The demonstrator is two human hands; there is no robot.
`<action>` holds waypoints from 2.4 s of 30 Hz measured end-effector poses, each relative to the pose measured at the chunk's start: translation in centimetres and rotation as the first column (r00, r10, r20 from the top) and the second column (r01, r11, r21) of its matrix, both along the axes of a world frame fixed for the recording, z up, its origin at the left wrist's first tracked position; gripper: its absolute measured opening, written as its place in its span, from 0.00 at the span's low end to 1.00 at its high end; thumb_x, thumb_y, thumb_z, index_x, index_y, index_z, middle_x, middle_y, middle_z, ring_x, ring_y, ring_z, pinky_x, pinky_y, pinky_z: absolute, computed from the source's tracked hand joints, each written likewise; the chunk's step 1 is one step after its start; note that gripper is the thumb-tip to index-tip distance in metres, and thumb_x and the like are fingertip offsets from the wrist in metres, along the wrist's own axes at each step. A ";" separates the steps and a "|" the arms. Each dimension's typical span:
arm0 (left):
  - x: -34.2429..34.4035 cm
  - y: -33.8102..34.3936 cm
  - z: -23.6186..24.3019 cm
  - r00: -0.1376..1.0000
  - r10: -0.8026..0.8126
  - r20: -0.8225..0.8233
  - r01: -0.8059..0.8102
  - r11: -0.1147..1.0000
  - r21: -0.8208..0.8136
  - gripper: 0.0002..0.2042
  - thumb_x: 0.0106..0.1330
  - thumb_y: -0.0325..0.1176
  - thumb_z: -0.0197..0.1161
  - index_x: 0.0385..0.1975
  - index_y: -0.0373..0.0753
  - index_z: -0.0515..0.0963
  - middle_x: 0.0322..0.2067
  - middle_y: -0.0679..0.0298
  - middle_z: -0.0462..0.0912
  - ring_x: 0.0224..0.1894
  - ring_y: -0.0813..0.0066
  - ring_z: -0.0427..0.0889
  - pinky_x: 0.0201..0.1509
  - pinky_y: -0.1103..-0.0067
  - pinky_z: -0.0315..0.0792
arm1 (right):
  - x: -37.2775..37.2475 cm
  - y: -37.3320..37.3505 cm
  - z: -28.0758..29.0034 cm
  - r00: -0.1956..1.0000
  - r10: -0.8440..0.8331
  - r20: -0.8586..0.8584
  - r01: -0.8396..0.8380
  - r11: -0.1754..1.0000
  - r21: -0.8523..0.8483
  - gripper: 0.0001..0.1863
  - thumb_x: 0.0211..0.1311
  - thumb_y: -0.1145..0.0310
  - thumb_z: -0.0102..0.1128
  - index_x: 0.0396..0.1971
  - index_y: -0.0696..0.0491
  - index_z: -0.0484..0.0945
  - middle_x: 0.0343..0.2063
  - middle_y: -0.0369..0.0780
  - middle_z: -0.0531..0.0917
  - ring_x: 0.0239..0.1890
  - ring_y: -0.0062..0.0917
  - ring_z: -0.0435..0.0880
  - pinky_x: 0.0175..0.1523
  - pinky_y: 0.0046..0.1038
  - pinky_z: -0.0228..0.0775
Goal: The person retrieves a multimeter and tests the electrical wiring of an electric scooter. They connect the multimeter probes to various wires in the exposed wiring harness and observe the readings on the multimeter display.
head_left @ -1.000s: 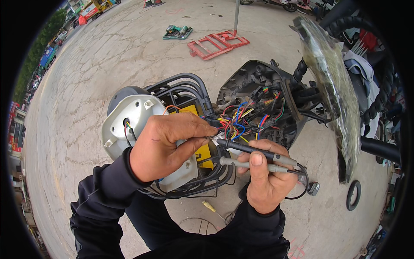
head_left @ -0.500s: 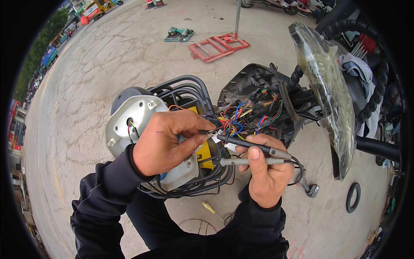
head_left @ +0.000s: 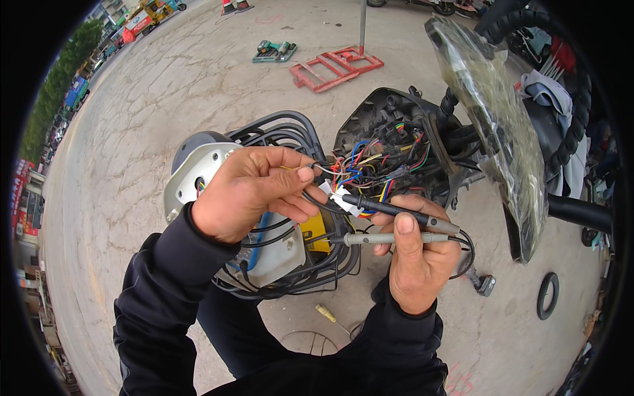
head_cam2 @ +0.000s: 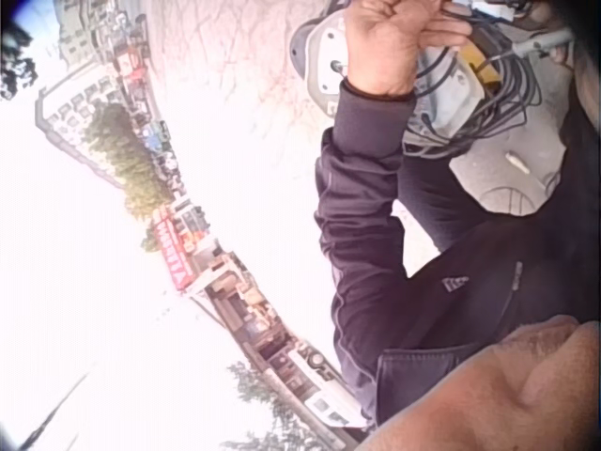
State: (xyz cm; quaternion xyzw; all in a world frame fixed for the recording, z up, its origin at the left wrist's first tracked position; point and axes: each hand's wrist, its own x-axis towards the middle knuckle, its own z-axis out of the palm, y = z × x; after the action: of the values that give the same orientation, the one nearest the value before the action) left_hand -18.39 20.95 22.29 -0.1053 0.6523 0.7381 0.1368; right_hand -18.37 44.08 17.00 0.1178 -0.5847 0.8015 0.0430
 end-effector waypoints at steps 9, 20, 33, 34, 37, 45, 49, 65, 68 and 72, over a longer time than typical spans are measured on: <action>-0.3 0.0 0.0 0.999 -0.005 0.046 -0.001 0.990 0.141 0.12 0.78 0.30 0.55 0.50 0.26 0.76 0.37 0.49 0.89 0.35 0.63 0.91 0.37 0.77 0.88 | -0.1 0.2 -0.2 1.000 -0.023 0.007 0.022 1.000 0.022 0.17 0.72 0.66 0.63 0.49 0.66 0.77 0.32 0.49 0.86 0.24 0.20 0.81 0.27 0.18 0.73; 0.0 0.3 0.4 0.998 -0.001 0.064 -0.010 0.986 0.165 0.12 0.78 0.30 0.54 0.50 0.25 0.75 0.38 0.48 0.88 0.36 0.62 0.92 0.39 0.77 0.89 | 0.5 0.5 -0.2 0.998 0.048 -0.033 -0.048 0.999 -0.013 0.14 0.69 0.70 0.67 0.45 0.66 0.81 0.34 0.47 0.87 0.30 0.20 0.86 0.32 0.19 0.76; 0.5 0.6 0.1 0.997 -0.004 0.074 -0.016 0.964 0.264 0.11 0.77 0.34 0.59 0.43 0.31 0.78 0.40 0.53 0.89 0.37 0.67 0.91 0.42 0.78 0.87 | 1.3 -0.5 -1.1 0.936 0.021 -0.352 0.052 0.979 0.195 0.13 0.65 0.74 0.70 0.45 0.63 0.81 0.37 0.49 0.88 0.34 0.26 0.87 0.39 0.26 0.79; 0.5 0.7 0.1 0.997 -0.003 0.071 -0.015 0.965 0.261 0.11 0.77 0.34 0.59 0.43 0.31 0.78 0.40 0.53 0.89 0.37 0.67 0.91 0.43 0.78 0.87 | 1.1 -0.7 -1.2 0.915 0.015 -0.403 0.081 0.972 0.220 0.13 0.66 0.73 0.69 0.45 0.63 0.80 0.36 0.50 0.87 0.29 0.23 0.85 0.35 0.23 0.77; 0.6 0.8 0.0 0.997 0.012 0.072 -0.030 0.966 0.256 0.10 0.77 0.34 0.59 0.42 0.31 0.78 0.40 0.52 0.89 0.38 0.68 0.91 0.43 0.78 0.87 | 1.0 -0.7 -1.0 0.884 0.032 -0.466 0.116 0.951 0.286 0.14 0.61 0.77 0.71 0.46 0.62 0.81 0.36 0.50 0.88 0.32 0.31 0.88 0.39 0.27 0.80; 0.9 1.4 -0.2 0.997 0.041 0.064 -0.057 0.960 0.275 0.11 0.78 0.35 0.57 0.46 0.31 0.77 0.41 0.52 0.89 0.39 0.70 0.90 0.46 0.77 0.86 | 1.1 -0.5 -0.5 0.659 0.139 -0.739 0.289 0.860 0.420 0.28 0.47 0.83 0.78 0.53 0.60 0.81 0.41 0.47 0.87 0.30 0.31 0.88 0.33 0.28 0.79; 1.1 1.8 -0.3 0.997 0.065 0.036 -0.072 0.966 0.247 0.12 0.80 0.35 0.53 0.48 0.32 0.77 0.42 0.53 0.89 0.40 0.72 0.90 0.45 0.79 0.85 | 1.5 -0.7 -0.7 0.628 0.144 -0.764 0.351 0.824 0.444 0.30 0.46 0.83 0.79 0.53 0.61 0.80 0.38 0.45 0.86 0.26 0.30 0.85 0.31 0.27 0.77; 1.7 3.0 -1.4 0.989 0.148 -0.017 -0.138 0.951 0.278 0.09 0.81 0.35 0.52 0.46 0.36 0.74 0.45 0.51 0.87 0.44 0.71 0.89 0.49 0.79 0.85 | 1.1 -1.6 -1.9 0.732 -0.024 -0.680 0.336 0.882 0.330 0.17 0.54 0.83 0.73 0.45 0.63 0.82 0.31 0.49 0.87 0.28 0.35 0.87 0.32 0.30 0.77; 1.7 2.9 -1.5 0.988 0.152 -0.027 -0.138 0.949 0.283 0.09 0.81 0.36 0.52 0.46 0.36 0.74 0.45 0.52 0.87 0.44 0.71 0.89 0.49 0.79 0.84 | 0.5 -1.4 -2.2 0.671 0.041 -0.740 0.326 0.880 0.344 0.25 0.49 0.84 0.76 0.50 0.63 0.80 0.34 0.47 0.86 0.28 0.34 0.86 0.32 0.31 0.77; 1.7 2.8 -1.5 0.989 0.142 -0.039 -0.126 0.952 0.277 0.09 0.81 0.36 0.53 0.46 0.36 0.74 0.45 0.52 0.88 0.44 0.72 0.89 0.49 0.80 0.84 | 0.3 -1.5 -2.6 0.632 0.073 -0.772 0.321 0.881 0.346 0.31 0.46 0.85 0.78 0.53 0.63 0.79 0.34 0.46 0.86 0.28 0.34 0.85 0.33 0.32 0.77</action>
State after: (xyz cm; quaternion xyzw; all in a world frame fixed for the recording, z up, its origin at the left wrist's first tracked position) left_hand -16.64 23.72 20.80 -0.1079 0.5389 0.8315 0.0804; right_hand -18.09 42.55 14.38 0.4104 -0.6871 0.5104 0.3147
